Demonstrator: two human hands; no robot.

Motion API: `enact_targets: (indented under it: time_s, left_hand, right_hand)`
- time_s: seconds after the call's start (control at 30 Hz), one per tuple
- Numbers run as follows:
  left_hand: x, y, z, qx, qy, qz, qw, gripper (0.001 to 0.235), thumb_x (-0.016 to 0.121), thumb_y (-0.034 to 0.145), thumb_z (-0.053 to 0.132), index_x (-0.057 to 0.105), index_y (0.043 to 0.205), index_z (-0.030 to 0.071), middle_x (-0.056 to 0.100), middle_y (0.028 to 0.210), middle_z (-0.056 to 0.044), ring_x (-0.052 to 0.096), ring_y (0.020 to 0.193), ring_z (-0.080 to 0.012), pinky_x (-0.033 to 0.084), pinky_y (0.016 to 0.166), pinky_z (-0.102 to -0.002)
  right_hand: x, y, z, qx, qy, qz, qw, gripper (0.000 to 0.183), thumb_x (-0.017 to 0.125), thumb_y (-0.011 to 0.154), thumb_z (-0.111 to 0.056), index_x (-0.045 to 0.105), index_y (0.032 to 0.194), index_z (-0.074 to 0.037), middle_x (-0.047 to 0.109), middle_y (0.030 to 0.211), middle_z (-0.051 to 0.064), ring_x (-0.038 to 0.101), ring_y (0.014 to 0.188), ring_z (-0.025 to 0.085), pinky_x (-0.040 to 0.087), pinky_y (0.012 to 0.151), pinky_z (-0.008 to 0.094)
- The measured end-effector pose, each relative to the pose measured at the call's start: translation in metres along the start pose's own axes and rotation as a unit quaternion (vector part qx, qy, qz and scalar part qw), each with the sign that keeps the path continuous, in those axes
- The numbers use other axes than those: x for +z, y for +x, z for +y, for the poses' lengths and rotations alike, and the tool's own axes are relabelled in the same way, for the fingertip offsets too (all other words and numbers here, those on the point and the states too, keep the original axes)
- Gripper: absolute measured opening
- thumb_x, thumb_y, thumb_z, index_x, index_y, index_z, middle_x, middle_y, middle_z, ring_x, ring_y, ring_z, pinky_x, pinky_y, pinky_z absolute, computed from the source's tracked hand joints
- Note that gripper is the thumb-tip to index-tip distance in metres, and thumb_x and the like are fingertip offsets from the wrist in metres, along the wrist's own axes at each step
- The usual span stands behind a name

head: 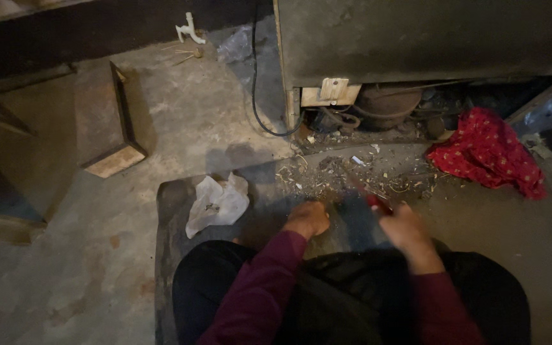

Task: The person sits on the floor and uses a red-handled screwdriver to tighten screws on a small white electrical fixture mounted near the base of a wall. They repeatedly insert the screwdriver, turn it, and remove it to secure the fixture.

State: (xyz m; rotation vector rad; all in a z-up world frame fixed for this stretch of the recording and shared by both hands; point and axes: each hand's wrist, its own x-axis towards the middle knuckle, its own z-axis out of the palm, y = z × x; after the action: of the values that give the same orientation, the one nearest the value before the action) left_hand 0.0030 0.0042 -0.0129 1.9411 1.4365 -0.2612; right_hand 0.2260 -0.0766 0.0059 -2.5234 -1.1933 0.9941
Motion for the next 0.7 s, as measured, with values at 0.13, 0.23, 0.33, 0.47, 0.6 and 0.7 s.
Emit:
enact_targets:
  time_s: [0.13,0.23,0.33,0.47,0.6,0.7]
  left_hand:
    - [-0.01,-0.011,0.004,0.032,-0.03,0.032,0.999,0.038,0.059,0.095,0.028,0.069,0.126,0.009,0.068,0.124,-0.024,0.064,0.118,-0.0425,0.05,0.102,-0.05]
    - [-0.024,-0.021,0.012,0.035,-0.057,0.039,0.997,0.044,0.058,0.094,0.024,0.062,0.136,0.016,0.069,0.119,-0.021,0.065,0.113,-0.0395,0.051,0.098,-0.05]
    - [-0.032,-0.027,0.019,0.022,-0.064,0.027,0.997,0.043,0.057,0.097,0.026,0.059,0.138,0.016,0.071,0.115,-0.018,0.069,0.109,-0.0349,0.053,0.096,-0.048]
    - [-0.035,-0.027,0.023,0.025,-0.074,0.021,0.997,0.044,0.056,0.098,0.027,0.054,0.141,0.018,0.072,0.114,-0.016,0.07,0.107,-0.0331,0.055,0.094,-0.047]
    - [-0.034,-0.021,0.021,0.052,-0.072,0.081,0.993,0.045,0.059,0.097,0.028,0.055,0.141,0.017,0.069,0.122,-0.02,0.064,0.116,-0.0392,0.05,0.099,-0.05]
    - [-0.031,-0.017,0.019,0.065,-0.067,0.093,0.991,0.043,0.058,0.097,0.029,0.058,0.139,0.016,0.069,0.123,-0.021,0.065,0.116,-0.04,0.051,0.1,-0.05]
  right_hand:
    - [0.007,-0.004,-0.012,0.0,0.056,0.085,0.995,0.06,0.065,0.095,-0.057,0.073,0.116,-0.002,0.074,0.092,0.021,0.072,0.087,0.035,0.057,0.08,0.048]
    - [0.011,-0.009,-0.019,-0.028,0.106,0.095,0.989,0.05,0.063,0.095,-0.049,0.069,0.123,-0.009,0.073,0.087,0.019,0.071,0.083,0.033,0.054,0.076,0.046]
    - [0.015,-0.012,-0.022,-0.005,0.243,0.046,0.969,0.042,0.063,0.101,-0.039,0.069,0.124,-0.004,0.068,0.083,0.022,0.067,0.075,0.037,0.051,0.068,0.049]
    - [0.023,-0.009,-0.021,-0.138,0.326,0.155,0.922,0.041,0.067,0.098,-0.029,0.069,0.133,-0.009,0.073,0.089,0.007,0.065,0.081,0.017,0.052,0.073,0.032]
    - [0.027,0.002,-0.016,-0.186,0.345,0.166,0.905,0.043,0.067,0.098,-0.029,0.067,0.137,-0.01,0.073,0.094,0.003,0.066,0.084,0.013,0.052,0.077,0.029]
    - [0.027,0.006,-0.014,-0.179,0.318,0.156,0.918,0.046,0.067,0.097,-0.028,0.065,0.14,-0.013,0.073,0.091,0.003,0.064,0.082,0.013,0.051,0.076,0.03]
